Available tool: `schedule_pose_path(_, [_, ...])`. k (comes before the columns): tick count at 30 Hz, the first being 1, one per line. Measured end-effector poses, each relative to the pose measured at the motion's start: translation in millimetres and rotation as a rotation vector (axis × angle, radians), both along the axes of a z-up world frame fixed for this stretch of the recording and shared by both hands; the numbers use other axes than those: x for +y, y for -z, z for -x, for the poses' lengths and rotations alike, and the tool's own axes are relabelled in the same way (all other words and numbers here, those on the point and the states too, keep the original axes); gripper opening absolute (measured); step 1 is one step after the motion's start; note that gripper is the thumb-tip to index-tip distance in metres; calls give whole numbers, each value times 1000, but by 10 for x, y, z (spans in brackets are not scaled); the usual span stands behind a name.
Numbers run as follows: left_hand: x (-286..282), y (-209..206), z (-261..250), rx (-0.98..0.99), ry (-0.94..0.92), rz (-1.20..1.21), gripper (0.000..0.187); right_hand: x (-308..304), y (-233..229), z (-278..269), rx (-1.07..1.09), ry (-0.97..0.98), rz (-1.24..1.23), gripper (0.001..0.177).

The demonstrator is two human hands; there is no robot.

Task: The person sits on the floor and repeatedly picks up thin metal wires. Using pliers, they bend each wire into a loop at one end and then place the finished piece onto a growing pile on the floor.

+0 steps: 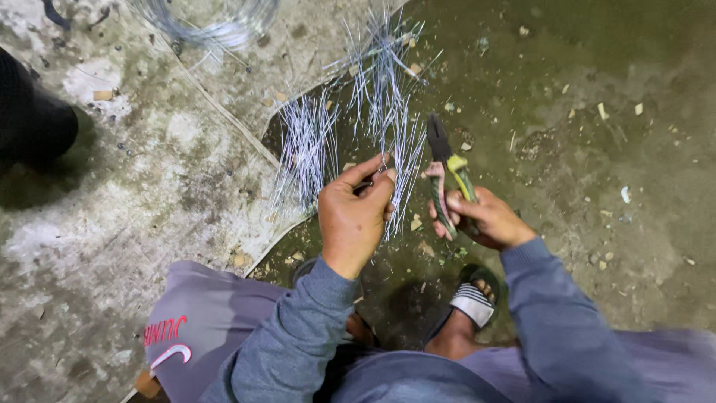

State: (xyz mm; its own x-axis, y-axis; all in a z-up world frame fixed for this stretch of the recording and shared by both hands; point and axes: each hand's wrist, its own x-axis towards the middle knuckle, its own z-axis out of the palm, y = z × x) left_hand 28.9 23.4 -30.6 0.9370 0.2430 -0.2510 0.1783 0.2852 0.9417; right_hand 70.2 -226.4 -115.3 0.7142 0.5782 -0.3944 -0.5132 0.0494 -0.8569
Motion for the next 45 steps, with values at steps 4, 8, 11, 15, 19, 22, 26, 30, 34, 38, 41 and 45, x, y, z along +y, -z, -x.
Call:
schedule_pose_path(4, [-15,-169,98,-166,-14,-178,31,97,-633,204,-464,20,538,23])
schedule_pose_path(8, [-42,-331,209,-263,9,-300,30,103,-1038,494,-1259,127,958,25])
schedule_pose_path(11, [-79,-426,284,-257,24,-368,29,105,-1131,612,-1405,199,1160,37])
schedule_pose_path(15, [-151,-500,340,-305,58,-352,28,118,-1051,719,-1408,247,1273,48])
schedule_pose_path(19, [-201,-525,380,-347,75,-376,31,137,-957,721,-1396,250,1261,53])
schedule_pose_path(22, [-236,-508,386,-345,107,-384,31,123,-943,708,-1404,245,1255,53])
schedule_pose_path(26, [-278,-474,394,-330,132,-377,26,145,-948,723,-1419,250,1224,54])
schedule_pose_path(30, [-286,-447,392,-359,108,-398,19,164,-967,740,-1436,270,1202,47])
schedule_pose_path(34, [-275,-433,404,-347,125,-422,17,159,-966,755,-1489,270,1226,41])
schedule_pose_path(38, [-273,-433,416,-311,137,-389,17,168,-964,768,-1352,255,1244,32])
schedule_pose_path(41, [-264,-434,410,-319,138,-396,17,172,-996,745,-1411,228,1247,32])
schedule_pose_path(45, [-264,-426,398,-298,145,-392,17,177,-1034,721,-1449,214,1204,30])
